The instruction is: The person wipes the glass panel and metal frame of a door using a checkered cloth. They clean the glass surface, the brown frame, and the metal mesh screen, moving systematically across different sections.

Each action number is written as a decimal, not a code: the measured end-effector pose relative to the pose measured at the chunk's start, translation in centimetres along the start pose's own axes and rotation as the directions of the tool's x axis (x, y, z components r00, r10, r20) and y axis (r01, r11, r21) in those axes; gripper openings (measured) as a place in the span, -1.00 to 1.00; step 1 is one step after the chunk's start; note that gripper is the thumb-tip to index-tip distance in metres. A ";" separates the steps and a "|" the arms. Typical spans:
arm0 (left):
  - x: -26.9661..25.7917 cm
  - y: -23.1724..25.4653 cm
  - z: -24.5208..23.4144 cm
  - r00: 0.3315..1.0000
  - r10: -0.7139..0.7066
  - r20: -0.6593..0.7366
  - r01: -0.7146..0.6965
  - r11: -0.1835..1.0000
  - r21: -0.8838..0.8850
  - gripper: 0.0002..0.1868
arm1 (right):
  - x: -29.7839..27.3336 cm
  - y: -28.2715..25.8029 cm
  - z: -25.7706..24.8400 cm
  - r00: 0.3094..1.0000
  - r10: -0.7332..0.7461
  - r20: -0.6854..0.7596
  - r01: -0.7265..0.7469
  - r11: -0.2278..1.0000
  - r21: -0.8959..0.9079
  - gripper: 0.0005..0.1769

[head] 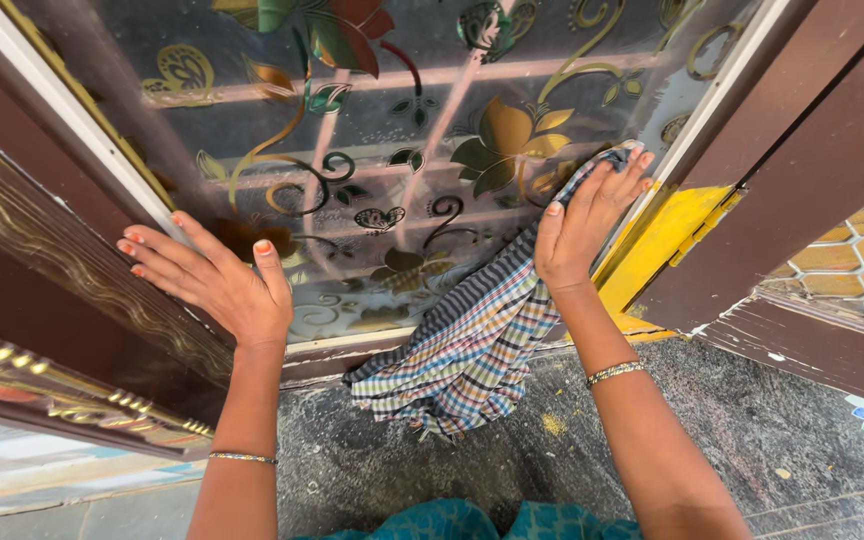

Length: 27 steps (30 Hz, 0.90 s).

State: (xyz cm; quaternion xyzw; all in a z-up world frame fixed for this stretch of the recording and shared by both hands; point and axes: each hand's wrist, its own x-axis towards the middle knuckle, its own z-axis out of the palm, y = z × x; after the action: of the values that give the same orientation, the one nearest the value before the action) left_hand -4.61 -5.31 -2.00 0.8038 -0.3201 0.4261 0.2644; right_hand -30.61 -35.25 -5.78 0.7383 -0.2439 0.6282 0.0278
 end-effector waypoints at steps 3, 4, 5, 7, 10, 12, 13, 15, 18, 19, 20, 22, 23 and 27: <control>0.1 0.3 0.0 1.000 -0.008 -0.016 0.008 1.000 -0.001 -0.16 | 2.3 -1.4 -0.5 1.000 -0.025 0.018 0.025 1.000 0.009 -0.28; 0.0 0.3 0.0 1.000 -0.008 -0.015 0.008 1.000 -0.010 -0.17 | 3.2 -2.1 -0.6 0.999 -0.034 0.026 0.034 0.999 0.017 -0.28; 0.0 0.2 -0.1 1.000 -0.008 -0.014 0.008 1.000 -0.018 -0.18 | 4.1 -3.0 -0.5 0.999 -0.025 0.038 0.024 1.000 0.011 -0.28; -0.2 -0.3 -0.3 1.000 0.021 -0.016 -0.022 0.999 -0.037 -0.18 | 5.2 -5.0 0.0 0.998 -0.004 0.064 0.004 1.000 -0.007 -0.26; -0.3 -1.2 0.0 0.996 0.082 -0.044 -0.084 0.996 -0.037 -0.19 | 5.1 -7.9 1.3 0.988 -0.076 0.132 0.075 0.997 0.009 -0.30; -0.3 -2.4 0.3 0.992 0.123 -0.023 -0.124 0.992 -0.018 -0.18 | 3.8 -9.1 2.2 0.943 -0.186 0.275 0.184 0.982 0.033 -0.26; -0.4 -3.1 0.3 0.990 0.138 0.010 -0.138 0.990 -0.008 -0.16 | 2.8 -9.9 3.1 0.915 -0.233 0.329 0.235 0.971 0.032 -0.29; -0.7 -4.2 0.3 0.987 0.144 0.067 -0.146 0.989 0.029 -0.14 | 0.4 -10.5 3.9 0.866 -0.330 0.375 0.340 0.939 0.042 -0.36; -0.9 -4.7 0.7 0.987 0.115 0.112 -0.125 0.988 0.086 -0.13 | -1.4 -9.3 4.1 0.816 -0.464 0.345 0.492 0.870 0.006 -0.44; -1.0 -4.7 0.8 0.987 0.107 0.116 -0.117 0.989 0.087 -0.13 | -1.3 -8.6 4.0 0.806 -0.487 0.338 0.531 0.846 -0.049 -0.46; -0.9 -4.7 0.7 0.988 0.099 0.119 -0.110 0.990 0.090 -0.14 | -1.0 -7.9 3.8 0.794 -0.511 0.330 0.568 0.817 -0.102 -0.49; -0.9 -4.5 0.5 0.987 0.106 0.124 -0.116 0.990 0.078 -0.14 | 0.4 -6.4 3.0 0.832 -0.449 0.324 0.512 0.847 -0.142 -0.48; -0.9 -4.5 0.4 0.986 0.109 0.127 -0.119 0.990 0.072 -0.14 | 1.4 -5.7 2.3 0.850 -0.418 0.320 0.484 0.860 -0.162 -0.47; -0.7 -3.6 -0.1 0.988 0.132 0.083 -0.137 0.989 0.062 -0.17 | 5.4 -3.7 -1.7 0.947 -0.153 0.282 0.229 0.939 -0.259 -0.29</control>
State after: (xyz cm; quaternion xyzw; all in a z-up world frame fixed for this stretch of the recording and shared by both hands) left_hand -2.27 -2.66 -3.13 0.8050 -0.3693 0.4214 0.1949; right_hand -30.24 -33.13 0.69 0.8218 -0.2608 0.4792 0.1644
